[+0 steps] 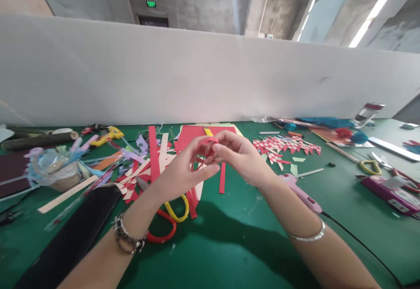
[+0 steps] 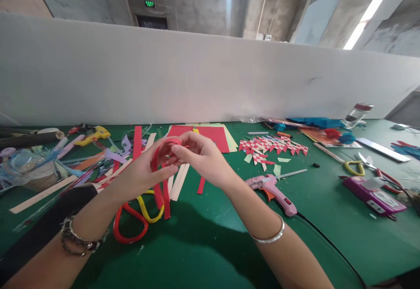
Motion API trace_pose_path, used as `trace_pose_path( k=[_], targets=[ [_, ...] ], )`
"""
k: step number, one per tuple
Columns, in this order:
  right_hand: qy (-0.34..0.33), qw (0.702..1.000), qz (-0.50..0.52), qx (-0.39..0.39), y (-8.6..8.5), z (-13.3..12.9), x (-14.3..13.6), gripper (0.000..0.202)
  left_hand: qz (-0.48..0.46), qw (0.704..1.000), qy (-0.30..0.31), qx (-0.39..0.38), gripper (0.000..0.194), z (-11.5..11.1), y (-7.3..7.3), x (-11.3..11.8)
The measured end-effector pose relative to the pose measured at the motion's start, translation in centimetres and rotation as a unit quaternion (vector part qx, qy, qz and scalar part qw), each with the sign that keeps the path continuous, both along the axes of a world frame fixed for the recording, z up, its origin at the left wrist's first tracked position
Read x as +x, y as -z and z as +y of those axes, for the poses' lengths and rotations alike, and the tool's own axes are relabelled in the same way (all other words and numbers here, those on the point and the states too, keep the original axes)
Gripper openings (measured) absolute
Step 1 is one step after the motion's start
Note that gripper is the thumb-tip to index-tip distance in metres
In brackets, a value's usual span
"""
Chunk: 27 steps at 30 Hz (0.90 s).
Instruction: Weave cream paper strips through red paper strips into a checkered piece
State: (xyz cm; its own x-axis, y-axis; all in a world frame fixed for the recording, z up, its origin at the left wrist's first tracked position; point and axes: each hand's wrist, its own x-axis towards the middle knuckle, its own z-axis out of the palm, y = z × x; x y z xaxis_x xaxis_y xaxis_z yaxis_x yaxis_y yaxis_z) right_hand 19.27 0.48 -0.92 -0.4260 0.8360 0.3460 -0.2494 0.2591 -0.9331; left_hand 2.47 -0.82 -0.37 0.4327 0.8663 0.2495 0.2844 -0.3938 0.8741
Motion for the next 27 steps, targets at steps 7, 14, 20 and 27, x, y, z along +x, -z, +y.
trace_pose_path(
  k=[7,14,20,27],
  targets=[
    [0.097,0.995,0.007,-0.013,-0.2,0.7,1.0,0.028,0.046,0.997,-0.002,-0.060,0.026,-0.4,-0.9,-0.5],
    [0.131,0.968,-0.164,0.137,-0.9,0.6,2.5,0.043,0.111,0.984,0.053,-0.129,0.033,0.3,-0.7,-2.3],
    [0.004,0.878,-0.358,0.317,-1.0,-0.2,2.1,0.045,0.089,0.983,0.023,-0.158,0.035,0.3,-0.4,-2.3],
    [0.049,0.888,-0.322,0.325,-1.0,-0.4,1.4,0.010,0.096,0.982,0.079,-0.145,0.036,0.4,-0.3,-2.5]
  ],
)
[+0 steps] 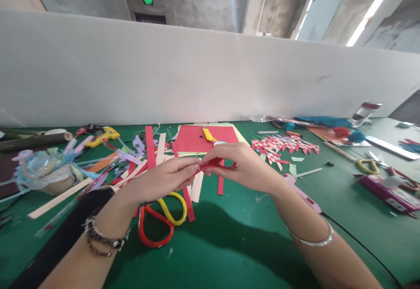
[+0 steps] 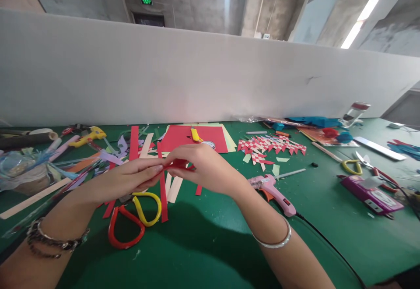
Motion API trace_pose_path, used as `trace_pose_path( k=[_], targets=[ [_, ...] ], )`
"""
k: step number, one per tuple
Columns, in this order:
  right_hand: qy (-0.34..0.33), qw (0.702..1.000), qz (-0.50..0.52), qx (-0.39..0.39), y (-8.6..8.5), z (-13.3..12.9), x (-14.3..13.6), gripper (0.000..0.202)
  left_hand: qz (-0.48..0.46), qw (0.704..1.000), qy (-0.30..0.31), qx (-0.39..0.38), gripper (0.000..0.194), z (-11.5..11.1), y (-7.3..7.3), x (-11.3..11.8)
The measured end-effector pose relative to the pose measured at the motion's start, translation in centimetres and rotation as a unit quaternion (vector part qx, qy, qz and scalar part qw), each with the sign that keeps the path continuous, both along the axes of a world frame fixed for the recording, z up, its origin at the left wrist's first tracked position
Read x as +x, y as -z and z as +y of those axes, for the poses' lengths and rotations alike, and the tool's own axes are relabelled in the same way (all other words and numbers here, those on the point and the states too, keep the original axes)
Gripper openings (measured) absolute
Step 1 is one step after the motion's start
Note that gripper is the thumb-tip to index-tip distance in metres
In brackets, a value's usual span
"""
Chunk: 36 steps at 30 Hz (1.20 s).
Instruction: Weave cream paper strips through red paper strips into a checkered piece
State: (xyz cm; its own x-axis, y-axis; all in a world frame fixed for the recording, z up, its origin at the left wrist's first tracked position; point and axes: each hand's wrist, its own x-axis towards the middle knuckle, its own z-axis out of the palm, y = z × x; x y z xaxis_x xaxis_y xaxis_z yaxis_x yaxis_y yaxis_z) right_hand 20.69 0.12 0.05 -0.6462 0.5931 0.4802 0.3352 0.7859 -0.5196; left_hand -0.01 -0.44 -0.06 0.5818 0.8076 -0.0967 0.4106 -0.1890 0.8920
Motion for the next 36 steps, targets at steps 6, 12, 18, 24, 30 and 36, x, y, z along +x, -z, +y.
trace_pose_path(
  k=[6,12,18,24,30,36],
  targets=[
    [0.041,0.999,0.001,-0.031,-0.1,0.3,0.5,0.013,0.063,0.997,-0.004,0.055,0.042,-0.6,-0.5,-1.3],
    [0.067,0.997,0.027,-0.040,-0.3,0.3,0.9,0.015,0.267,0.912,-0.215,0.227,0.057,-1.9,5.0,-11.8],
    [0.054,0.997,0.036,-0.049,-0.4,0.1,0.8,0.015,0.396,0.838,-0.283,0.247,0.065,-5.3,12.3,-19.2],
    [0.053,0.996,0.026,-0.060,-0.4,-0.3,0.8,0.015,0.416,0.832,-0.281,0.235,0.064,-5.7,12.5,-18.5],
    [0.035,0.996,-0.011,-0.077,-0.2,-0.7,-0.3,0.014,0.283,0.850,-0.359,0.261,0.058,-5.6,10.6,-16.0],
    [0.022,0.981,0.032,-0.191,1.6,-1.1,-2.3,0.013,0.015,0.976,-0.184,0.118,0.062,-6.1,5.9,-6.2]
  ],
)
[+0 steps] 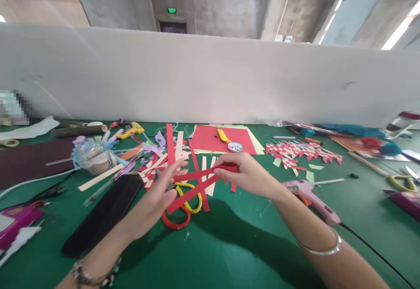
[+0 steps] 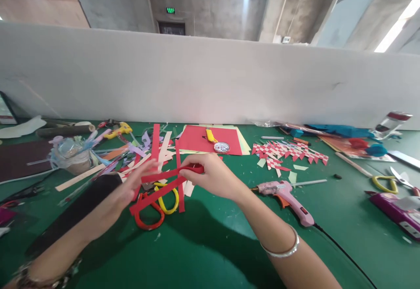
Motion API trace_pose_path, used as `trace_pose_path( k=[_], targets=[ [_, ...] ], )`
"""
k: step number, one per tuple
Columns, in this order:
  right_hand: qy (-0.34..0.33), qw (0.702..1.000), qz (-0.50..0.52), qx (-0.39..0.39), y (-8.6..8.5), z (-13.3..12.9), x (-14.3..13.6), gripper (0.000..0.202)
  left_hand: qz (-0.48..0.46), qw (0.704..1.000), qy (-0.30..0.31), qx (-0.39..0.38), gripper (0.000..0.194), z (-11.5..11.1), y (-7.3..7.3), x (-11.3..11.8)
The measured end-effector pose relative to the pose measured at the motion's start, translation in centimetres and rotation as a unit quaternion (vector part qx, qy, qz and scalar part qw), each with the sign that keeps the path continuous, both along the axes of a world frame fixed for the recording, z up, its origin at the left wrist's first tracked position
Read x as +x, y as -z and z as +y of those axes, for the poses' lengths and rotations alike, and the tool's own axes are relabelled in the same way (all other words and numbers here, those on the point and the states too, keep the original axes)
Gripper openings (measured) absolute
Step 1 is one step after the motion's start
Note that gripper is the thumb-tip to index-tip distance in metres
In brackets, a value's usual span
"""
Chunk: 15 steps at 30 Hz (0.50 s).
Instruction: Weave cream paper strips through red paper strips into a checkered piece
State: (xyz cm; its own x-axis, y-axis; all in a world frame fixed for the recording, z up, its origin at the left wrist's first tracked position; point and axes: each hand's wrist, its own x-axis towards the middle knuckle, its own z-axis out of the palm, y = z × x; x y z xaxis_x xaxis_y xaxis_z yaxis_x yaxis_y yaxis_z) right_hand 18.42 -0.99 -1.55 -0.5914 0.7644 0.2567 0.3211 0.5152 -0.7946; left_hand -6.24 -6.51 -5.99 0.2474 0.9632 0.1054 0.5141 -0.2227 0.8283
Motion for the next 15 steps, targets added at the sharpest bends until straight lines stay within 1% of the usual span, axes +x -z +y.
trace_pose_path(
  k=[1,2,3,5,6,8,10,13,15],
  targets=[
    [0.013,0.999,0.018,-0.023,0.4,0.0,-0.2,0.013,-0.042,0.997,0.039,-0.046,0.065,0.2,-0.4,1.5],
    [0.027,0.998,0.036,-0.048,0.8,-0.1,-0.3,0.014,-0.077,0.991,0.063,-0.087,0.066,0.4,-0.5,2.7],
    [0.042,0.995,0.054,-0.072,1.3,-0.1,-0.4,0.014,-0.102,0.985,0.069,-0.122,0.066,0.7,-0.5,3.7],
    [0.068,0.989,0.077,-0.111,2.3,-0.3,-0.1,0.015,-0.120,0.978,0.051,-0.164,0.056,1.2,-0.1,5.0],
    [0.078,0.986,0.084,-0.124,2.9,-0.4,0.2,0.017,-0.129,0.977,0.041,-0.165,0.048,1.4,0.3,5.2],
    [0.080,0.981,0.097,-0.150,4.2,-0.8,1.0,0.020,-0.129,0.976,0.025,-0.176,0.040,1.6,1.0,5.2],
    [0.051,0.974,0.120,-0.188,5.6,-1.3,1.9,0.023,-0.117,0.974,0.019,-0.195,0.038,1.6,1.7,4.9],
    [0.004,0.943,0.172,-0.285,7.3,-2.2,2.9,0.026,-0.093,0.964,0.049,-0.243,0.035,1.5,2.4,4.6],
    [-0.020,0.927,0.191,-0.322,7.8,-2.6,3.1,0.028,-0.093,0.955,0.082,-0.270,0.030,1.4,2.7,4.7]
  ],
)
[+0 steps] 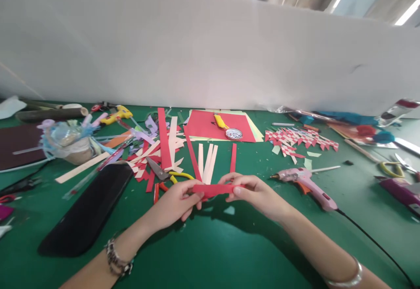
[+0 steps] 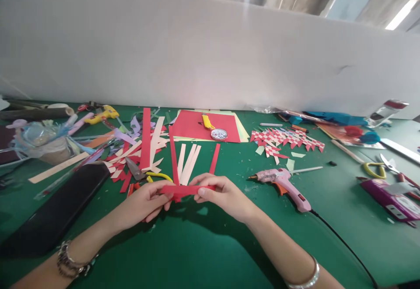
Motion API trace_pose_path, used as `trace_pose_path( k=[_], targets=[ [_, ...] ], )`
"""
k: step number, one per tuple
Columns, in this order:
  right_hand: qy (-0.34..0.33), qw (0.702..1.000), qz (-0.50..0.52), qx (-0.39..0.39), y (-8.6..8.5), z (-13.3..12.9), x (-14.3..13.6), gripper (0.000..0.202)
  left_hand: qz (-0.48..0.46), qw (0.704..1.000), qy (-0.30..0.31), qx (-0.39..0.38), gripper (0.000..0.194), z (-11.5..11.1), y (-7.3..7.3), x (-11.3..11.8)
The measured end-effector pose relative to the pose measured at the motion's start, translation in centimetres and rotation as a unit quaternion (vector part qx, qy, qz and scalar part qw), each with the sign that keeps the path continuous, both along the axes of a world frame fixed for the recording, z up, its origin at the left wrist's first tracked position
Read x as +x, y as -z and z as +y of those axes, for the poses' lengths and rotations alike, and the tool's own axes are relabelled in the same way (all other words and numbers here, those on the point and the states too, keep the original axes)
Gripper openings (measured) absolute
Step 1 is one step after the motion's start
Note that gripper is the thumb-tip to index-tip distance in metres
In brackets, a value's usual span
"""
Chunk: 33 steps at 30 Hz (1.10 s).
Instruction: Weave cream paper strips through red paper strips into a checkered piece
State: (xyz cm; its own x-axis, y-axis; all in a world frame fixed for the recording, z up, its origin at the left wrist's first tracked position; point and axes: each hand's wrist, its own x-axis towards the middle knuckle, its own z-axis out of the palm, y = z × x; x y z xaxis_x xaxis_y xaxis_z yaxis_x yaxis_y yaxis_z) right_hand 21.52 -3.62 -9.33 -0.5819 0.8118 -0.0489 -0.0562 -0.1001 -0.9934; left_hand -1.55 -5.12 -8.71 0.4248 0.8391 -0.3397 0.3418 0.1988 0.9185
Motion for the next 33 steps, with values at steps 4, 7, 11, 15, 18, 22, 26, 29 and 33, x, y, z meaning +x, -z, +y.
trace_pose_path(
  k=[4,7,11,15,18,22,26,29,33],
  targets=[
    [-0.021,0.996,-0.063,0.056,0.0,-0.3,-0.1,0.029,-0.022,0.999,0.002,-0.029,0.030,-0.1,0.2,0.3],
    [-0.021,0.987,-0.126,0.097,0.1,-0.3,-0.4,0.024,-0.024,0.999,-0.036,-0.002,0.043,-0.3,0.5,0.2],
    [-0.007,0.974,-0.178,0.136,0.7,-0.4,-0.6,0.021,-0.029,0.999,-0.021,-0.026,0.057,-0.5,0.4,0.2],
    [0.022,0.962,-0.221,0.157,0.9,-0.4,-0.7,0.020,0.057,0.996,0.072,-0.006,0.046,-0.7,-0.9,0.2],
    [0.023,0.958,-0.234,0.162,0.8,-0.4,-0.6,0.018,0.173,0.976,0.066,0.111,0.040,-0.8,-1.8,-1.6],
    [0.017,0.954,-0.250,0.166,0.6,-0.4,-0.4,0.020,0.371,0.870,-0.111,0.303,0.041,-1.1,-0.9,-7.8],
    [0.006,0.953,-0.257,0.161,0.6,-0.4,-0.6,0.022,0.546,0.753,-0.197,0.309,0.059,-1.8,1.1,-13.8],
    [-0.002,0.955,-0.255,0.153,0.5,-0.5,-0.8,0.022,0.555,0.766,-0.173,0.273,0.057,-2.0,1.9,-15.1],
    [0.002,0.955,-0.253,0.155,0.5,-0.7,-1.1,0.022,0.555,0.752,-0.171,0.313,0.054,-2.2,1.5,-13.7]
  ],
)
